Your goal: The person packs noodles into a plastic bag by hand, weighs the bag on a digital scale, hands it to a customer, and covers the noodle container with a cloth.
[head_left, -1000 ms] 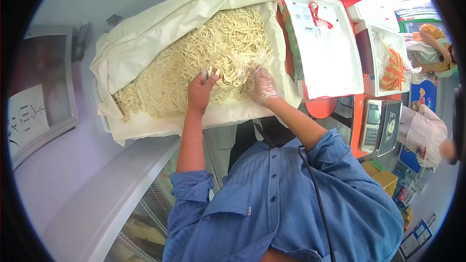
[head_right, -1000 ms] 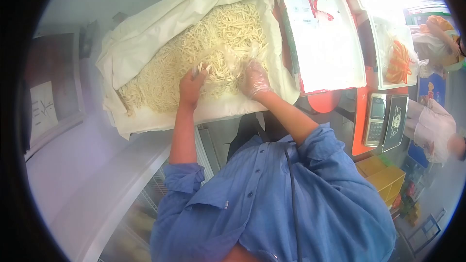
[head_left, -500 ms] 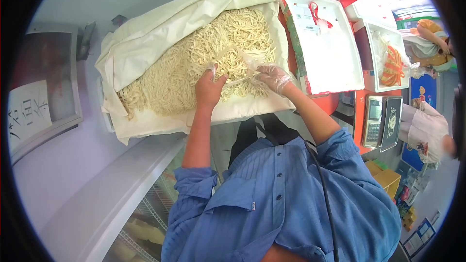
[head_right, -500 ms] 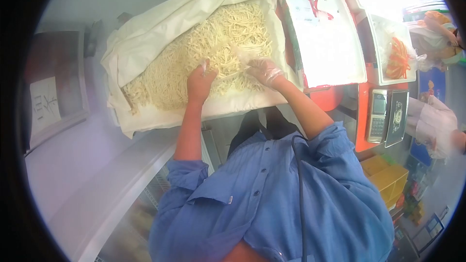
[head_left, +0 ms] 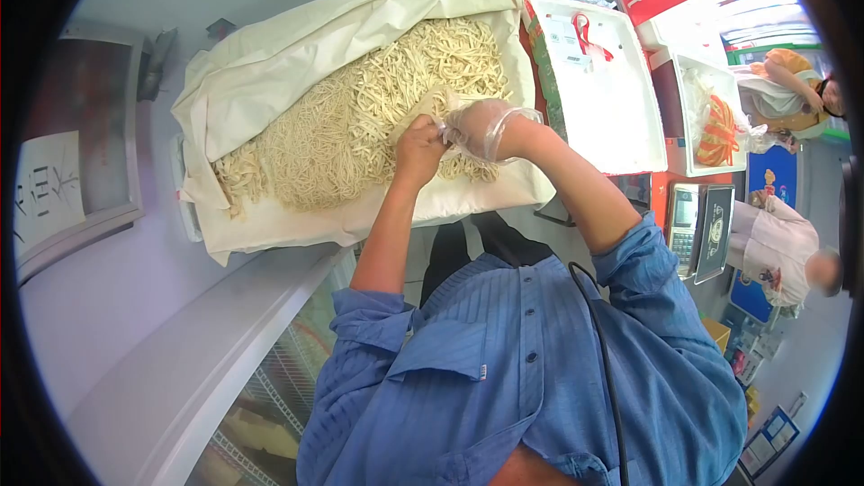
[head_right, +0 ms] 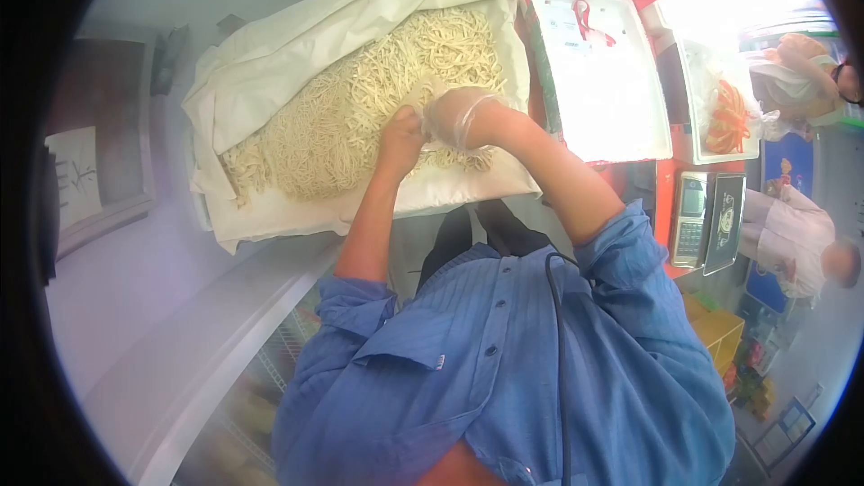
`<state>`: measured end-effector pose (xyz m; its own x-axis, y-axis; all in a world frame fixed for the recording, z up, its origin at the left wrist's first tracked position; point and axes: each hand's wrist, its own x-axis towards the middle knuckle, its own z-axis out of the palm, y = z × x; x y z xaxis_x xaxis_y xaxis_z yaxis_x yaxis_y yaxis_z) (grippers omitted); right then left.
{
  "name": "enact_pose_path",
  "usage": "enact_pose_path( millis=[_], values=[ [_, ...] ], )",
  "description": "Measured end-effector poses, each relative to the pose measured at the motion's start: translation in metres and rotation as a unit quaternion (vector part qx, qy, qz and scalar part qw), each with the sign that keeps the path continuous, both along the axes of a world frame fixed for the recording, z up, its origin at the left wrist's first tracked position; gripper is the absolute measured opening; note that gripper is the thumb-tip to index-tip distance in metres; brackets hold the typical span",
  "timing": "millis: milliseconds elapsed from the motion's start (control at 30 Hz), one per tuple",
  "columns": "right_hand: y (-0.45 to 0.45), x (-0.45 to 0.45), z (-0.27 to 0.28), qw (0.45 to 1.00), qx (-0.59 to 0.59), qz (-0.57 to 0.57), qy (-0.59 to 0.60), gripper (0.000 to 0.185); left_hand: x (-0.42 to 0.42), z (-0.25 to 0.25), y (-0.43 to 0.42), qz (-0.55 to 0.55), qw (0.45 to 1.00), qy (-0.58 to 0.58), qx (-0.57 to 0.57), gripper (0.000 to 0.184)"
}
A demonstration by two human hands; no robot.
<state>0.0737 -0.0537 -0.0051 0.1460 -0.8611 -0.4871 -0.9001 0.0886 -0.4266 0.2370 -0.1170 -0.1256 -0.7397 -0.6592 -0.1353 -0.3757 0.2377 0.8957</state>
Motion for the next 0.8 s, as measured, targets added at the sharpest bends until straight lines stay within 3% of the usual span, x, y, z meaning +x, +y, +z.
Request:
enact_pose_path(
  millis=[67,133,167,233,267,367,400,500,533,567,633,733,800],
  values=[
    [0.009,-0.017,-0.024,0.988,-0.143,0.017,-0.063,0.032,0.004,0.004,-0.005,0.028,1.000,0.003,-0.011,0.023],
    [0.015,-0.029,0.006,0.956,-0.042,-0.187,-0.220,0.030,0.007,0.009,-0.008,0.054,0.998,-0.017,0.005,0.023],
    [0.016,-0.034,0.017,0.912,0.008,-0.286,-0.293,0.028,0.009,0.012,-0.011,0.063,0.997,-0.038,0.025,0.025],
    [0.010,-0.048,0.019,0.876,-0.029,-0.365,-0.313,0.029,0.012,0.016,-0.013,0.079,0.995,-0.051,0.036,0.028],
    [0.005,-0.053,0.021,0.888,0.014,-0.394,-0.237,0.041,0.013,0.018,-0.014,0.088,0.995,-0.042,0.027,0.030],
    [-0.017,-0.074,-0.054,0.940,-0.106,-0.324,-0.022,0.049,0.015,0.020,-0.016,0.105,0.994,-0.020,0.000,0.034],
    [-0.017,-0.069,-0.049,0.951,-0.041,-0.302,0.049,0.055,0.017,0.020,-0.015,0.106,0.994,-0.016,-0.008,0.034],
    [-0.005,-0.059,-0.074,0.904,-0.129,-0.403,0.053,0.058,0.020,0.022,-0.015,0.153,0.986,-0.016,0.063,0.031],
    [-0.003,-0.042,-0.056,0.846,-0.054,-0.529,-0.038,0.059,0.022,0.020,-0.014,0.157,0.986,-0.010,0.062,0.030],
    [0.010,-0.030,-0.085,0.843,-0.116,-0.523,-0.038,0.058,0.024,0.018,-0.014,0.162,0.985,-0.001,0.062,0.030],
    [0.019,0.003,-0.086,0.881,-0.076,-0.465,0.041,0.053,0.025,0.019,-0.012,0.171,0.982,0.007,0.077,0.029],
    [0.018,0.004,-0.116,0.877,-0.035,-0.477,-0.043,0.049,0.024,0.033,-0.011,0.186,0.976,-0.011,0.111,0.027],
    [0.029,-0.004,-0.121,0.819,-0.097,-0.540,-0.167,0.037,0.023,0.045,-0.008,0.198,0.972,-0.042,0.120,0.026]
  ],
)
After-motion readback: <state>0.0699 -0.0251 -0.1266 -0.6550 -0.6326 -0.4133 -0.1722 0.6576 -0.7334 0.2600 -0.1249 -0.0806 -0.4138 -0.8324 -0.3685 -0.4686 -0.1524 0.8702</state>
